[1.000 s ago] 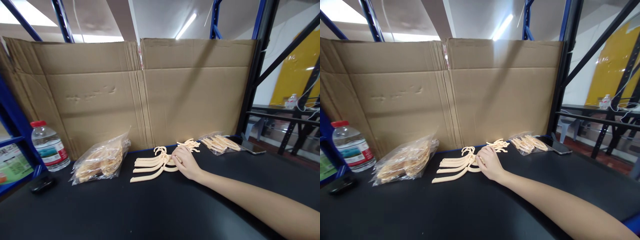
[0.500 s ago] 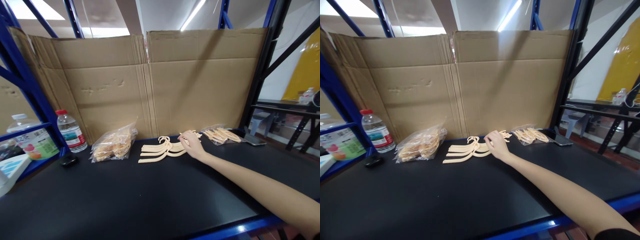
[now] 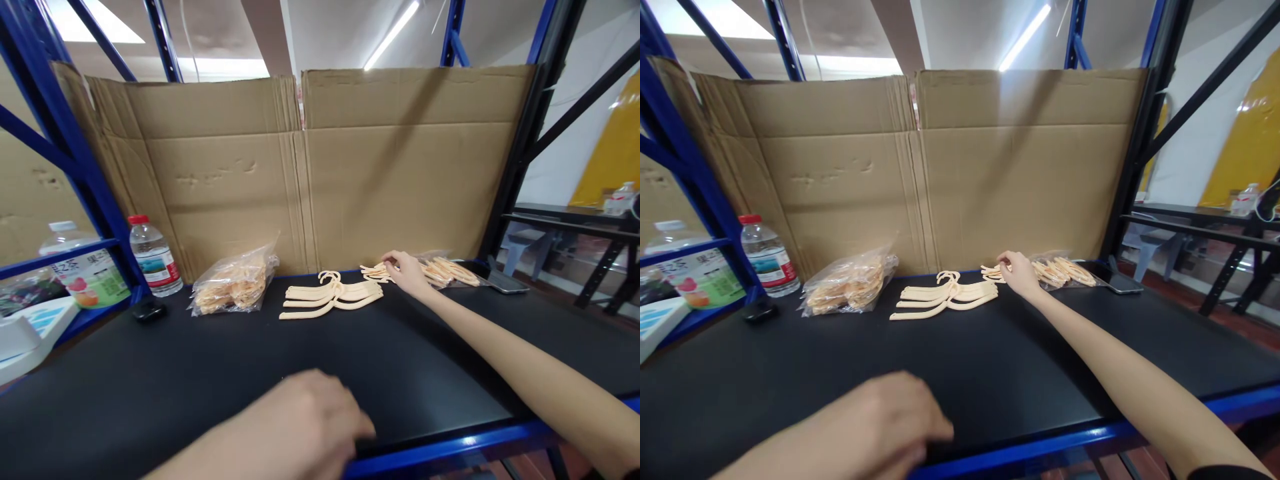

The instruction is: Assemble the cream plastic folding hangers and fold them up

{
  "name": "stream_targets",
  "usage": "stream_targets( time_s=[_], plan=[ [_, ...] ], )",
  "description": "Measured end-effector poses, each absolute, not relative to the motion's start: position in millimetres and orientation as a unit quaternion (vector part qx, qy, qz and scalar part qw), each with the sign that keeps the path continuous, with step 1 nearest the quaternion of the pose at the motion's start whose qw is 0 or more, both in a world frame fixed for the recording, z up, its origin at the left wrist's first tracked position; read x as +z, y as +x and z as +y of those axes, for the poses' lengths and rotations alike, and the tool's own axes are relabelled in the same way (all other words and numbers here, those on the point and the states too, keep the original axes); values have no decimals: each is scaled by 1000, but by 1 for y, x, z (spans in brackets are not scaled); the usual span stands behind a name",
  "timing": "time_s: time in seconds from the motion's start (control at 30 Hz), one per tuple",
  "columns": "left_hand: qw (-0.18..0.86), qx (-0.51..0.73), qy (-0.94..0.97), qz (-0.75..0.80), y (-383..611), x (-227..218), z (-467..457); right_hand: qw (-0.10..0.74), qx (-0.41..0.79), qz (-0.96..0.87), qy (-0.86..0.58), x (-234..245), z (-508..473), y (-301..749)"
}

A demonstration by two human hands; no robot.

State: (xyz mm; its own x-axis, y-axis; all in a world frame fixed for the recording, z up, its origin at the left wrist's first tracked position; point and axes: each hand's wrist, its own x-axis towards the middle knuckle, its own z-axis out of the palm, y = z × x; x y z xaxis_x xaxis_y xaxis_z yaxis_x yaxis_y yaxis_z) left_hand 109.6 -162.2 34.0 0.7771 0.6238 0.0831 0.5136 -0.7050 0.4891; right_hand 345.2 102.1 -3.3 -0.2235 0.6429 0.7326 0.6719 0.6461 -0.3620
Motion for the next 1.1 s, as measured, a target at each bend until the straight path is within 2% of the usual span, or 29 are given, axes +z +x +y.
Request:
stream_targets(
  time_s=[0.1, 0.2, 0.6, 1.1],
  plan=[
    [92, 180, 896, 395, 85, 45, -117, 420, -7, -789, -448, -3, 110, 354],
    [-41, 195, 880, 431, 63, 38, -76, 379, 0, -792, -479, 1, 116, 368],
    [-67, 279, 836, 467, 48, -7, -37, 228, 1, -844, -486, -11, 127, 377],
    [-67, 279, 827, 483, 40, -16, -18, 191, -27, -829, -525, -22, 132, 363]
  ],
)
